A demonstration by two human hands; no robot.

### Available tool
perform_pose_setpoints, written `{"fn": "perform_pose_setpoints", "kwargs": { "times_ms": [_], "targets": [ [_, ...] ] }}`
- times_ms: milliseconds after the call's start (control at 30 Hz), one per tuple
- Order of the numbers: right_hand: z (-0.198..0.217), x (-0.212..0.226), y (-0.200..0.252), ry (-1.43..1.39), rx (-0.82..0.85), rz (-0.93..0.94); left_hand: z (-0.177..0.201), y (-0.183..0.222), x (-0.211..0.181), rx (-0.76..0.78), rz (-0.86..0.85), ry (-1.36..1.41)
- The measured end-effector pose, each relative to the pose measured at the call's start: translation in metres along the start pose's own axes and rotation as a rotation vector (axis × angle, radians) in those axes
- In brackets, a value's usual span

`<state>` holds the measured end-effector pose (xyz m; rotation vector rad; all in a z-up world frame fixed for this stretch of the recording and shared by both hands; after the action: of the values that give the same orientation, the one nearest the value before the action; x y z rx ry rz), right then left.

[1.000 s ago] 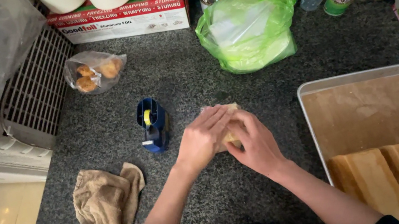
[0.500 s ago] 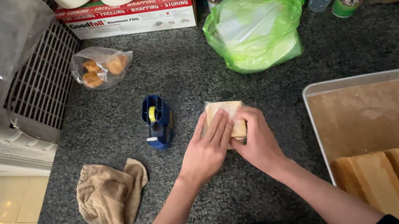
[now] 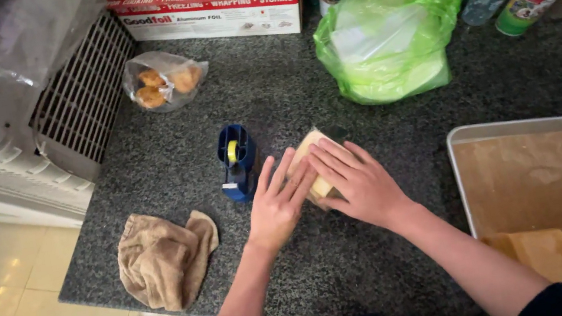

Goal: Packaging loaves of bread into plastic bags and sealing them with a tape dispenser

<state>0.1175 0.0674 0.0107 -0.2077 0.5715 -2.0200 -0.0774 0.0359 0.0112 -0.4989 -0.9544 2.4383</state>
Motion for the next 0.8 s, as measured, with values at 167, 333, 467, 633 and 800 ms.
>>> {"fn": "perform_pose_setpoints", "kwargs": {
  "times_ms": [167,333,467,633,800],
  "targets": [
    [0.002,0.002,0.000,-0.003,-0.006,-0.023,0.006,0.021,0.016,-0.055,0.170,-0.047],
    [0.003,0.004,-0.001,-0.024,0.007,-0.047,0.018,0.047,0.076,-0.064,0.760,-0.075],
    [0.001,0.004,0.000,-0.024,-0.009,-0.041,-0.032,0.091,0.131,0.371,1.200,0.023],
    [0.000,0.003,0.002,-0.026,-0.023,-0.022,-0.053,0.100,0.168,0.533,1.364,-0.113],
    [0.003,0.003,0.001,-0.032,-0.026,-0.024,-0.058,0.098,0.177,0.464,1.511,0.032]
  ]
}}
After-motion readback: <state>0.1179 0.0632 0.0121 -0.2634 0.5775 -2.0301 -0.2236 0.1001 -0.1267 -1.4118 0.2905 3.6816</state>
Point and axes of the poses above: each hand's wrist, its own y-axis away from the middle knuckle, its own z-axis out of the back of the hand, x = y × z, the point moved 4 cm from there along -y, towards the middle knuckle, and after that the axes turned 12 degrees about z, right-handed, at the moved point
